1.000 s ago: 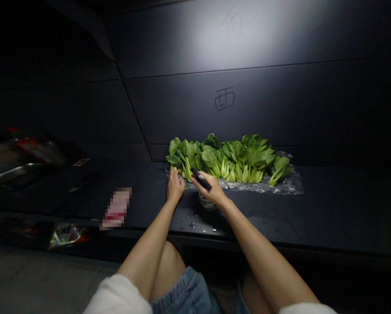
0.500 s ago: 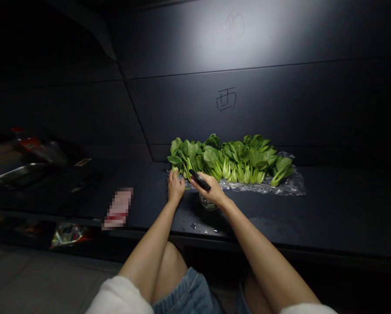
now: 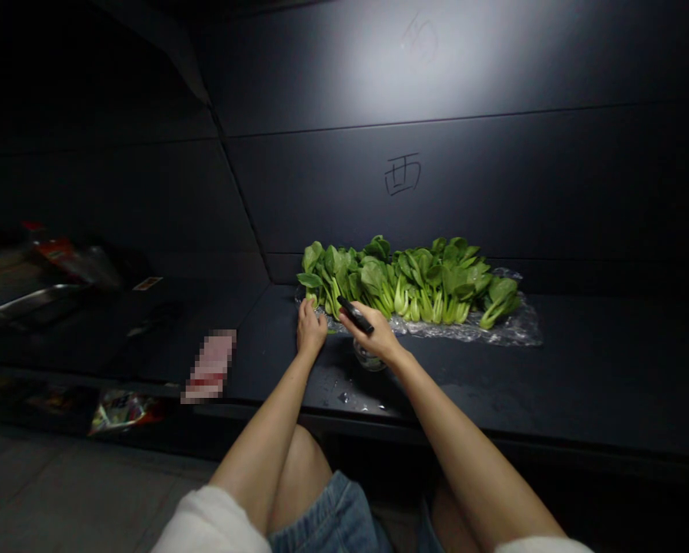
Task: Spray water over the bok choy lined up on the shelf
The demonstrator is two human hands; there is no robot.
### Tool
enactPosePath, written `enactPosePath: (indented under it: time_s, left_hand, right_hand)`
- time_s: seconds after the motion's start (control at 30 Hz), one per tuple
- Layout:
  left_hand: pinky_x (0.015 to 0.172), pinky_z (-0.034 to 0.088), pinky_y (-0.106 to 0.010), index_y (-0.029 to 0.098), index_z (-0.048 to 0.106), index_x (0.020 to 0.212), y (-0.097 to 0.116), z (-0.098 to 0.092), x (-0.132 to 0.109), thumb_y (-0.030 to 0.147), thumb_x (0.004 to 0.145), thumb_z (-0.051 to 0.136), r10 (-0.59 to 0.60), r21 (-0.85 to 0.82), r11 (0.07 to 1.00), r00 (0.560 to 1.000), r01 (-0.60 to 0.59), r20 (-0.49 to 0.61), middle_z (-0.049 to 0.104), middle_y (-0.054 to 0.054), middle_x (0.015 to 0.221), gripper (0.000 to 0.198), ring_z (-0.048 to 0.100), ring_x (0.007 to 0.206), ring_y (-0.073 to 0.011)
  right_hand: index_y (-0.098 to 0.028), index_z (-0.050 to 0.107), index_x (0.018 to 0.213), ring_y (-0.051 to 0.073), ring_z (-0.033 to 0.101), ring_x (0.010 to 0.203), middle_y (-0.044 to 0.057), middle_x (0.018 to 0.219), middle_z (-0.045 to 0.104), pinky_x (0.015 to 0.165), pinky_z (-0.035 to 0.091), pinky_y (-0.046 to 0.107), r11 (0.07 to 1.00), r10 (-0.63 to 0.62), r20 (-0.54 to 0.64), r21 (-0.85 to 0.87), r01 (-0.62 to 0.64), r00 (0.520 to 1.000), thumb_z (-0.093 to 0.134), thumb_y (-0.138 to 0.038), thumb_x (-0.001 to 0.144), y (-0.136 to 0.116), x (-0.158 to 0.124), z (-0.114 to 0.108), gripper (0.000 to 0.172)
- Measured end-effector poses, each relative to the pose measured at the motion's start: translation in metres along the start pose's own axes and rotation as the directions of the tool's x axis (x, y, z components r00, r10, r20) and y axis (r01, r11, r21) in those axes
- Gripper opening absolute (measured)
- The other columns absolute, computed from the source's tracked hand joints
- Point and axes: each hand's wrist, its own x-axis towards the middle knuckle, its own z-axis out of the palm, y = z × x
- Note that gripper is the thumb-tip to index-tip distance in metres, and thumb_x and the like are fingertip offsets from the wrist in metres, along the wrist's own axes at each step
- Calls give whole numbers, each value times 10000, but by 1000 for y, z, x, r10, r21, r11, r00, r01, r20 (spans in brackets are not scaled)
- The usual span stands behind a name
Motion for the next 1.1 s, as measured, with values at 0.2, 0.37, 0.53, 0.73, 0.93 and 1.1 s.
enactPosePath:
  time_s: [0.2, 0.37, 0.53, 0.73, 0.93, 1.1]
  left_hand:
    - [1175, 333, -489, 112, 453, 1384, -4, 3, 0, 183, 826, 498, 5, -17, 1000, 1000, -4, 31, 418, -209, 1502, 564, 328, 1456, -309]
    - [1178, 332, -485, 93, 460, 1382, -2, 0, 0, 181, 828, 499, -12, 2, 1000, 998, 12, 63, 395, -219, 1518, 563, 316, 1462, -310]
    - [1183, 322, -491, 126, 473, 1374, 0, -2, 0, 179, 820, 504, -13, 11, 1000, 998, 12, 66, 402, -190, 1525, 558, 342, 1450, -306]
    - [1185, 325, -487, 142, 492, 1357, -1, -2, 0, 174, 815, 502, 0, 2, 1000, 998, 0, 60, 414, -175, 1520, 543, 340, 1452, -301]
    - [1186, 319, -494, 127, 494, 1355, 1, -3, -1, 173, 823, 500, -19, 13, 1000, 997, 18, 79, 399, -191, 1526, 535, 335, 1453, -308]
    - [1186, 318, -492, 123, 498, 1348, 3, -3, 0, 163, 821, 502, -29, 25, 999, 995, 27, 92, 394, -194, 1531, 528, 343, 1450, -308]
  right_hand:
    - [-195, 631, 907, 171, 610, 720, 39, 819, 670, 667, 432, 250, 999, 15, -3, -48, -15, 1000, 505, -419, 943, 0, 0, 1, 260]
    - [-192, 639, 939, 174, 622, 759, 49, 852, 680, 698, 438, 248, 997, 6, 24, -76, -4, 1000, 522, -415, 944, -2, 0, 1, 252]
    - [-202, 634, 973, 172, 632, 786, 46, 874, 685, 718, 451, 246, 999, -1, 73, -52, 5, 997, 537, -417, 944, -5, 0, -1, 238]
    - [-206, 623, 909, 170, 614, 736, 37, 820, 664, 689, 439, 247, 997, -4, 41, -78, 7, 999, 536, -386, 937, -2, -1, 1, 202]
    - [-206, 626, 952, 173, 635, 786, 45, 869, 683, 719, 452, 248, 999, 0, 60, -52, 4, 998, 529, -419, 944, -4, -1, 0, 235]
    - [-196, 633, 991, 186, 650, 808, 62, 910, 698, 730, 458, 259, 998, -15, 66, -57, 19, 998, 533, -405, 942, -4, -1, 1, 236]
